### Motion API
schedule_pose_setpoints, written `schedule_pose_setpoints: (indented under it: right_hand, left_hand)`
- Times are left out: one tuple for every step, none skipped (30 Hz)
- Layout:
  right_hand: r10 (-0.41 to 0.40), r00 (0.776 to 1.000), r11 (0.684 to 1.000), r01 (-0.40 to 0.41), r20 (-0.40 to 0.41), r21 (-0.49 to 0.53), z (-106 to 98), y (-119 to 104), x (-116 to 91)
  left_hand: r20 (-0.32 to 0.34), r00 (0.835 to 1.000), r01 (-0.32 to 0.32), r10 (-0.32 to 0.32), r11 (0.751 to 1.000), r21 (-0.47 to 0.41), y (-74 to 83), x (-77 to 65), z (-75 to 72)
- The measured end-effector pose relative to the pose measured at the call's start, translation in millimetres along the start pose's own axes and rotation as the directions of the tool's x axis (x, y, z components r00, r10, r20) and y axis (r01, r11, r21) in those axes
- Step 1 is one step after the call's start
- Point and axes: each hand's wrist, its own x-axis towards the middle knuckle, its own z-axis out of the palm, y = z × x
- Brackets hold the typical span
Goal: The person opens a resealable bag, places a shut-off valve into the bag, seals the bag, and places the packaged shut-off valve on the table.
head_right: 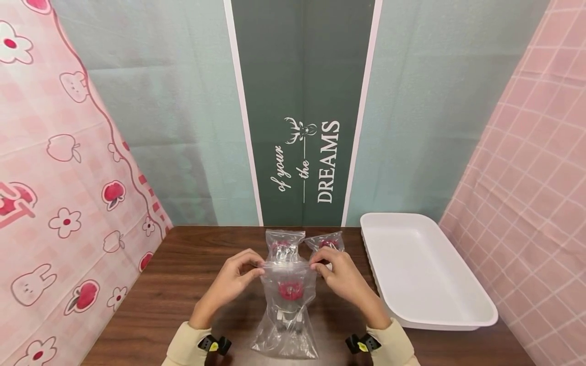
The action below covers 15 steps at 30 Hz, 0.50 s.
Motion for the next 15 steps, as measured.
schedule_pose_setpoints:
  right_hand:
    - [-0.009,1.000,1.000,0.009,-0.004,-0.003,-1,-1,1]
    - [-0.016,1.000,1.000,0.016,-0.007,-0.001,-1,-1,1]
    - [-0.022,1.000,1.000,0.022,-0.010,-0.003,-2,-2,2]
    - [-0.031,0.999,0.999,0.031,-0.014,-0.007,-2,-2,2]
    - [-0.038,0.999,0.999,0.038,-0.018,-0.010,-3,-3,3]
    - [-0.047,0.999,0.999,0.047,-0.024,-0.015,-4,-4,3]
    - [-0.054,0.998,0.998,0.053,-0.029,-0.018,-5,-5,4]
    - [-0.059,0.998,0.998,0.059,-0.036,-0.018,-6,-6,4]
    - [-0.064,0.997,0.998,0.063,-0.042,-0.020,-7,-7,5]
    - [-0.070,0.996,0.997,0.069,-0.048,-0.021,-8,-8,5]
    - [-0.076,0.996,0.997,0.075,-0.054,-0.018,-9,-9,6]
    - [-0.084,0.995,0.996,0.082,-0.060,-0.019,-11,-10,7]
    - [-0.091,0.994,0.996,0.090,-0.067,-0.018,-12,-11,8]
    - [-0.101,0.992,0.995,0.100,-0.072,-0.018,-13,-12,8]
    - [-0.111,0.991,0.994,0.109,-0.076,-0.021,-14,-14,9]
  left_hand:
    - [-0.008,1.000,-0.005,0.005,1.000,0.006,0.1,0.1,-0.2]
    - [-0.017,1.000,-0.013,0.013,1.000,0.011,0.7,0.5,-0.4]
    - [-0.027,0.999,-0.021,0.022,1.000,0.016,1.1,0.8,-0.6]
    - [-0.037,0.999,-0.028,0.028,0.999,0.018,1.8,1.0,-0.8]
    - [-0.047,0.998,-0.035,0.036,0.999,0.021,2.7,1.4,-1.0]
    - [-0.057,0.997,-0.044,0.046,0.999,0.022,3.7,1.7,-1.1]
    - [-0.065,0.996,-0.054,0.055,0.998,0.021,5.0,2.1,-1.3]
    - [-0.073,0.995,-0.065,0.066,0.998,0.020,6.4,2.6,-1.4]
    - [-0.082,0.994,-0.075,0.077,0.997,0.018,7.7,2.9,-1.6]
    - [-0.090,0.992,-0.084,0.085,0.996,0.015,9.1,3.3,-1.8]
    - [-0.097,0.990,-0.100,0.101,0.995,0.015,10.1,3.7,-1.9]
    - [-0.104,0.988,-0.110,0.111,0.994,0.016,11.4,4.2,-2.3]
    - [-0.109,0.987,-0.114,0.115,0.993,0.015,12.6,4.6,-2.8]
    - [-0.114,0.986,-0.120,0.121,0.993,0.016,13.6,5.0,-3.3]
    - [-0.118,0.985,-0.127,0.128,0.992,0.017,14.8,5.5,-3.8]
